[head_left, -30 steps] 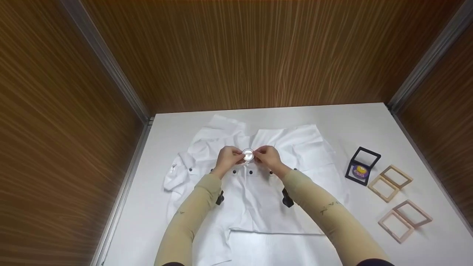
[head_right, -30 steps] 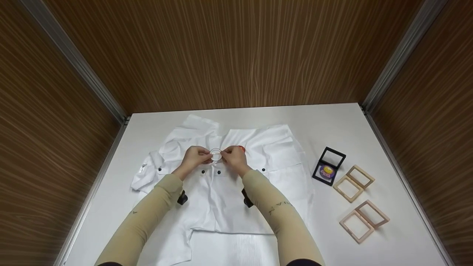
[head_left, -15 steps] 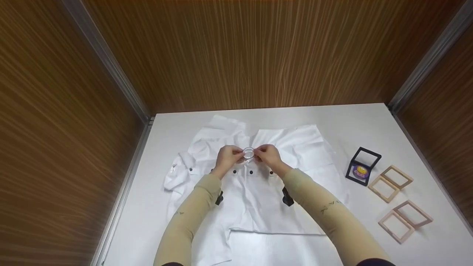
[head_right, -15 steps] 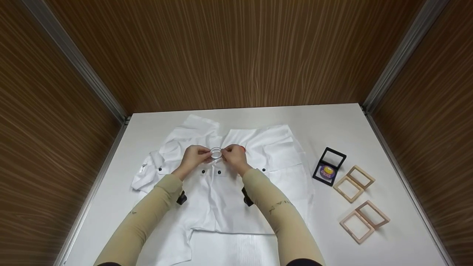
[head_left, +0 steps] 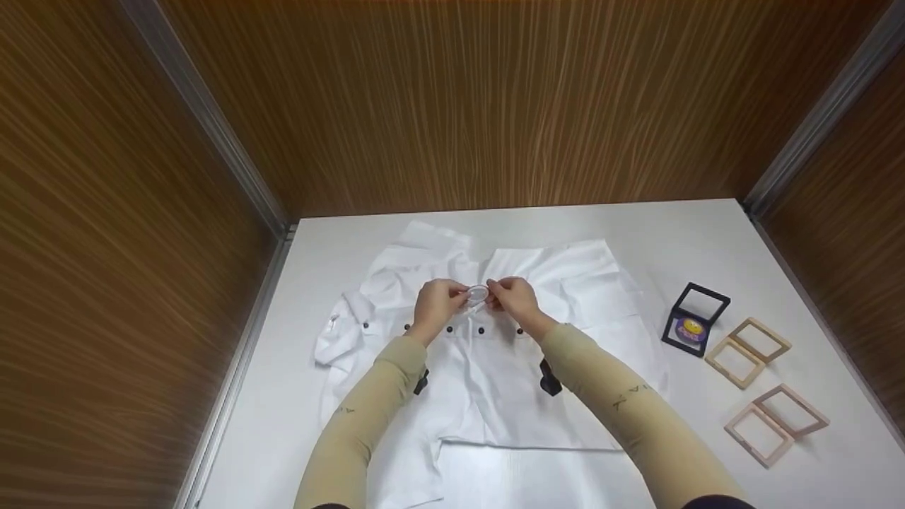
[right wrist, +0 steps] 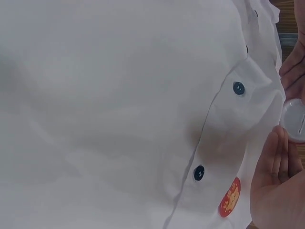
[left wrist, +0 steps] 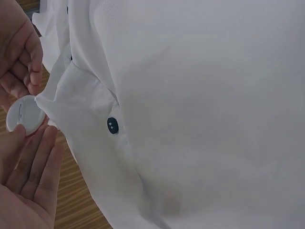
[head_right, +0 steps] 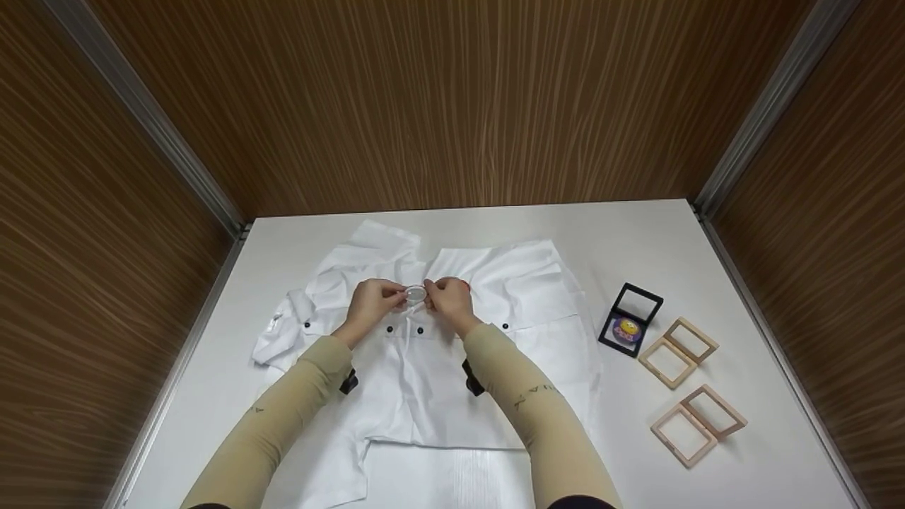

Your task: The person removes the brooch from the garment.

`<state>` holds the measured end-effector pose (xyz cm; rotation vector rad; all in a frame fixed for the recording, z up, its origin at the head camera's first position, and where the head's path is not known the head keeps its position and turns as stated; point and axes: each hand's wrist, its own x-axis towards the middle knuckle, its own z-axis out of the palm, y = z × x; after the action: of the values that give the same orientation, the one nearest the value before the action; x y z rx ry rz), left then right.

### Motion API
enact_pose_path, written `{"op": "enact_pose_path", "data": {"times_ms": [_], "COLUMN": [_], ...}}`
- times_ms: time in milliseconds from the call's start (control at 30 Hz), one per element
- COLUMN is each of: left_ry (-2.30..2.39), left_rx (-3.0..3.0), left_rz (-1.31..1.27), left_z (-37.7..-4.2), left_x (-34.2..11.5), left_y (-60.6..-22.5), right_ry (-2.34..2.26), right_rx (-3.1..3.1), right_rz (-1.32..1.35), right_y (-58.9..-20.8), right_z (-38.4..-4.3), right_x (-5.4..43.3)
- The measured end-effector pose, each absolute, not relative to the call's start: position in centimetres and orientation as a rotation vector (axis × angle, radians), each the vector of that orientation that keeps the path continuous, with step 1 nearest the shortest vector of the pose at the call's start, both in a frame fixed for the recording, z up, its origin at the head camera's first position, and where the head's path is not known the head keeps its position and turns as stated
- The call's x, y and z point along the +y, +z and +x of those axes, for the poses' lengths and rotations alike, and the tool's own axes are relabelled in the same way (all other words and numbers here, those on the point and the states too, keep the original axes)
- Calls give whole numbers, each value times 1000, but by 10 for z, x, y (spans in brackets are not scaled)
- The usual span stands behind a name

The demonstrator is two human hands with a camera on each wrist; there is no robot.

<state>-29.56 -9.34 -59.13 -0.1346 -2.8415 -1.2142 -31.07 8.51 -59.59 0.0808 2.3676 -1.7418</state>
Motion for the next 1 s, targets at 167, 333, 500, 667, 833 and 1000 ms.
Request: {"op": "enact_pose_path", "data": {"times_ms": [167, 333, 500, 667, 833, 1000], "left_ry": [-1241, -1271, -1328, -1376, -1389, -1427], "left_rx": [-2822, -2813, -2805, -2803, -2800, -2784], "left_rz": [-115, -86, -73, -56, -48, -60], "left_z": [-294, -293, -292, -290, -290, -290], "left_x": [-90, -89, -90, -89, -89, -90], "left_y": [-592, -593, -594, -595, -596, -598], "right_ry": [-1747, -1769, -1788, -1783, -1767, -1774], "right_rx": [2378, 2366, 2359, 2373, 2369, 2345], "right_rz": [96, 102, 86, 57, 65, 81], "right_y": [-595, -594, -597, -600, -599, -601], "right_z": [-311, -311, -312, -311, -311, -311], "right_x": [86, 86, 86, 85, 84, 83]}}
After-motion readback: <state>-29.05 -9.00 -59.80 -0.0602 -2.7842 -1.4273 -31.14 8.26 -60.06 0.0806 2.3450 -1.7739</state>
